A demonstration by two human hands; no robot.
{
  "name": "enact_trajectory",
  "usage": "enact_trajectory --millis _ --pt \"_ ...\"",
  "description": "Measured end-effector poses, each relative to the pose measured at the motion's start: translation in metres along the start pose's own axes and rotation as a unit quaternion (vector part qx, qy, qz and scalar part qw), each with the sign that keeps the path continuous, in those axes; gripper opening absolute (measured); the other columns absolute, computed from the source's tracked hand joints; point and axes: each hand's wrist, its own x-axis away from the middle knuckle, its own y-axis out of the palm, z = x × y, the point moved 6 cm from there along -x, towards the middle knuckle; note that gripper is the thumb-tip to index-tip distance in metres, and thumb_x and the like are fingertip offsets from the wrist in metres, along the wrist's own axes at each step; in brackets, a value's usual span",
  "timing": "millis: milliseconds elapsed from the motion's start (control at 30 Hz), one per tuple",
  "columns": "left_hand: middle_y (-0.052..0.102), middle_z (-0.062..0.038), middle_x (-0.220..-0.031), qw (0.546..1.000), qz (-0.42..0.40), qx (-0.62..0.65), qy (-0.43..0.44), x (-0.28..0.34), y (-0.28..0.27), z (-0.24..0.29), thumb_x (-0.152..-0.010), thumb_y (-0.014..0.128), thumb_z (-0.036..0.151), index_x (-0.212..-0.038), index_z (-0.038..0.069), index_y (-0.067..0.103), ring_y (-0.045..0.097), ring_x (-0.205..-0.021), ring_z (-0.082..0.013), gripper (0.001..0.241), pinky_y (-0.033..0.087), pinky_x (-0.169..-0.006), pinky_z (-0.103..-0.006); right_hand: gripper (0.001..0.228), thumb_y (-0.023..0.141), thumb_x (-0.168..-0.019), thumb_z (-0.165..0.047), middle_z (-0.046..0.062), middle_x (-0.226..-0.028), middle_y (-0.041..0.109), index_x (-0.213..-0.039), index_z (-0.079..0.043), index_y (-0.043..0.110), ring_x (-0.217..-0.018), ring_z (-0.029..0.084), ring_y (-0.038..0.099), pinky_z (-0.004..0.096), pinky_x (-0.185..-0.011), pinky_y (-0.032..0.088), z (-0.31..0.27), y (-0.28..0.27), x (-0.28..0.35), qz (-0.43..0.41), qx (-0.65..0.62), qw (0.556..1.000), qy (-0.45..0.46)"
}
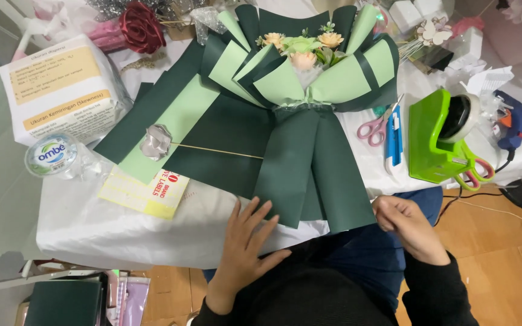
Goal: The person is wrapping a small bouquet of artificial flowers with dark and light green decorative paper, adjusting the folds and securing the base.
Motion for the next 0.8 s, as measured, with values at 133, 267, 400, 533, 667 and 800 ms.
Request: enact_trajectory --millis 133,267,400,533,667,800 --pt "0.051 -0.02 -0.149 0.989 0.146 0.016 -0.026 0.019 -0.029 -0.011 -0.101 0.066 0.043 -0.145 0.007 0.045 0.054 -0.14 -0.041 0.06 0.049 -0.115 -0.0542 0.057 0.042 -0.114 -0.041 0.003 -0.061 0.034 -0.094 0.003 0.072 -0.057 0.015 0.028 0.028 -0.058 0.021 -0.023 -0.016 0.007 0.073 0.034 0.995 -0.052" --pt "0.058 -0.014 -0.134 0.925 0.2 0.207 -0.248 0.01 -0.024 -0.021 -0.099 0.06 0.051 -0.154 0.004 0.037 0.064 -0.121 -0.027 0.076 0.055 -0.095 -0.0375 0.044 0.051 -0.112 -0.036 -0.001 -0.064 0.032 -0.094 0.0 0.067 -0.059 0.011 0.028 0.026 -0.056 0.02 -0.042 0.0 0.019 0.17 0.016 0.979 -0.114" --pt "0.059 -0.021 -0.14 0.941 0.165 0.163 -0.248 0.001 0.003 -0.013 -0.08 0.071 0.065 -0.163 0.004 0.008 0.055 -0.133 -0.0301 0.12 0.041 -0.111 -0.0444 0.021 0.054 -0.114 -0.017 0.002 -0.076 0.049 -0.101 -0.004 0.064 -0.073 0.01 0.045 0.025 -0.076 0.037 -0.052 0.004 0.039 0.314 0.042 0.924 -0.213" --pt "0.019 -0.013 -0.141 0.954 0.266 -0.039 -0.133 -0.015 0.001 0.001 -0.07 0.076 0.076 -0.164 0.001 0.006 0.032 -0.133 -0.0283 0.139 0.049 -0.116 -0.0536 0.005 0.062 -0.113 -0.006 0.007 -0.089 0.062 -0.11 -0.003 0.064 -0.084 0.012 0.059 0.025 -0.085 0.047 -0.062 0.003 0.061 0.386 0.092 0.872 -0.287" --pt "0.037 -0.014 -0.159 0.96 0.166 -0.197 -0.106 -0.042 -0.015 0.001 -0.073 0.06 0.097 -0.158 0.017 0.038 0.033 -0.153 -0.0373 0.119 0.023 -0.119 -0.0524 0.007 0.058 -0.115 -0.002 0.01 -0.089 0.061 -0.111 0.001 0.064 -0.083 0.016 0.058 0.028 -0.081 0.047 -0.066 0.0 0.068 0.37 0.115 0.864 -0.321" --pt "0.061 -0.002 -0.147 0.974 0.069 -0.215 -0.016 -0.061 -0.012 0.018 -0.085 0.069 0.078 -0.142 0.017 0.059 0.053 -0.143 -0.0253 0.084 0.013 -0.111 -0.0575 0.009 0.058 -0.114 -0.003 0.01 -0.088 0.062 -0.108 0.001 0.064 -0.083 0.015 0.059 0.028 -0.082 0.049 -0.066 -0.001 0.071 0.369 0.123 0.869 -0.308"
